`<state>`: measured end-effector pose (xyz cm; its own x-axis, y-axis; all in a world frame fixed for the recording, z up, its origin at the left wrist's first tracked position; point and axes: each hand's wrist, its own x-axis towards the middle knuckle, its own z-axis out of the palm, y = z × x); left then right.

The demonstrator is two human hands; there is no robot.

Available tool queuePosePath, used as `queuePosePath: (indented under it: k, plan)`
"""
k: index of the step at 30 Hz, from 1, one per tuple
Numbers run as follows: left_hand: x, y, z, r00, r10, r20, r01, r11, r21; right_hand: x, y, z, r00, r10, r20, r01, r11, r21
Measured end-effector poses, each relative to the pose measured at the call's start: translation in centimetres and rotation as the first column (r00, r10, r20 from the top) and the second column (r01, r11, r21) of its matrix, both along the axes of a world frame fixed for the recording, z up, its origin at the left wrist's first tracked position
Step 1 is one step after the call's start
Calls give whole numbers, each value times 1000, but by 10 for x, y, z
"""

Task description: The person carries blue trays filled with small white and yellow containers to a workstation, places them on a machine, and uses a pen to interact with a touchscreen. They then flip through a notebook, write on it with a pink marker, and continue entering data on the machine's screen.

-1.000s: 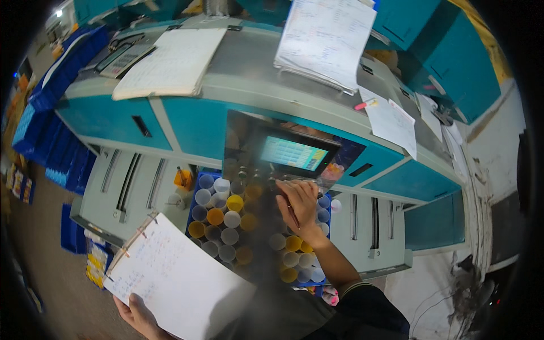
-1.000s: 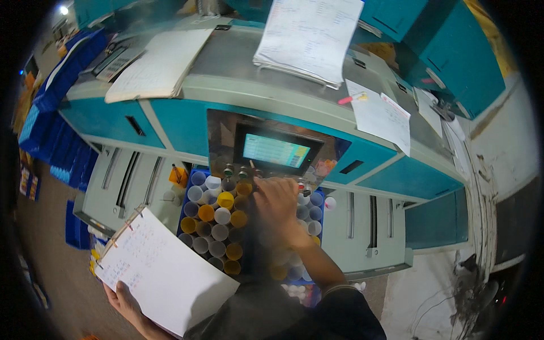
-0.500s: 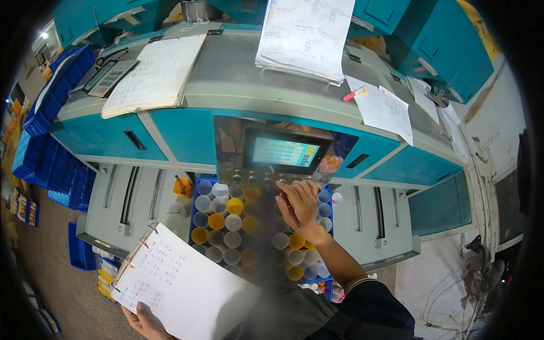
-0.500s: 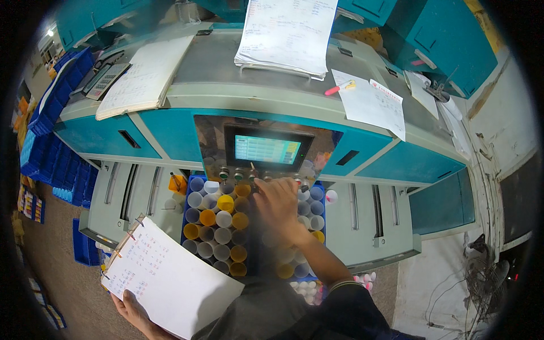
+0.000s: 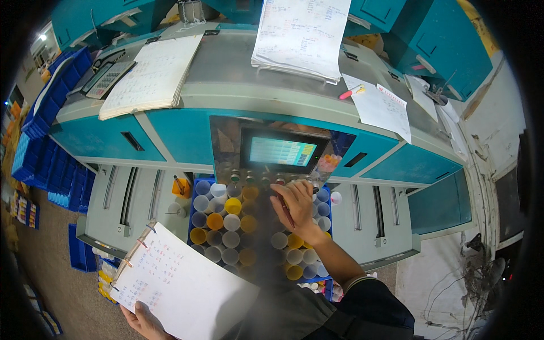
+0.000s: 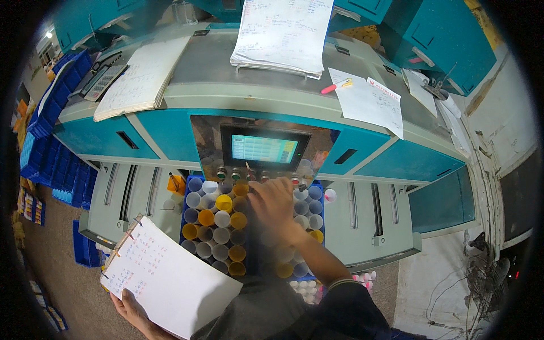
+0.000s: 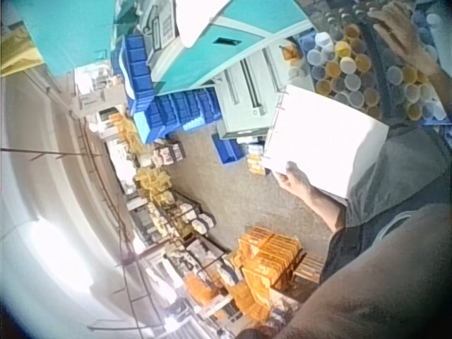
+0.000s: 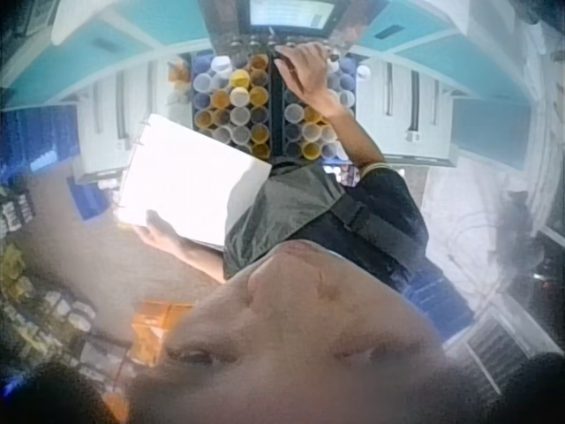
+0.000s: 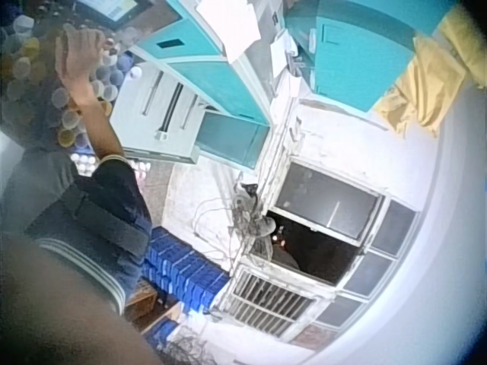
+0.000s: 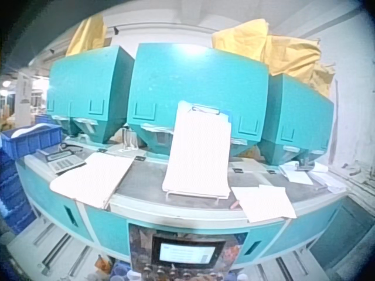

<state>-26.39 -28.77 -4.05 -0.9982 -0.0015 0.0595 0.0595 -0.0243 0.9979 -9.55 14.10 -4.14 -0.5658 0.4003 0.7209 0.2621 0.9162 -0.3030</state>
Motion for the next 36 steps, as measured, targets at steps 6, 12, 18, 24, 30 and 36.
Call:
queuePosePath:
  k: [6,12,18,24,30,36]
  plan:
    - [-2,0,0,999,-32,-41,33,999,24,-3,0,3,999,26,-25,-24,997,80]
    - [9,13,13,999,-42,-31,43,999,18,-2,-3,7,999,36,-9,-36,999,-1]
    - [16,17,23,986,-133,-103,140,989,56,4,-5,-1,996,56,63,-55,998,-22]
    - [18,30,30,997,-68,20,64,982,177,5,-5,-11,997,64,38,-65,997,41]
    - [19,36,39,996,-87,26,80,975,206,1,0,-14,997,55,62,-58,998,40]
    - [20,34,36,997,-78,17,73,977,200,-3,0,-15,997,60,44,-62,997,48]
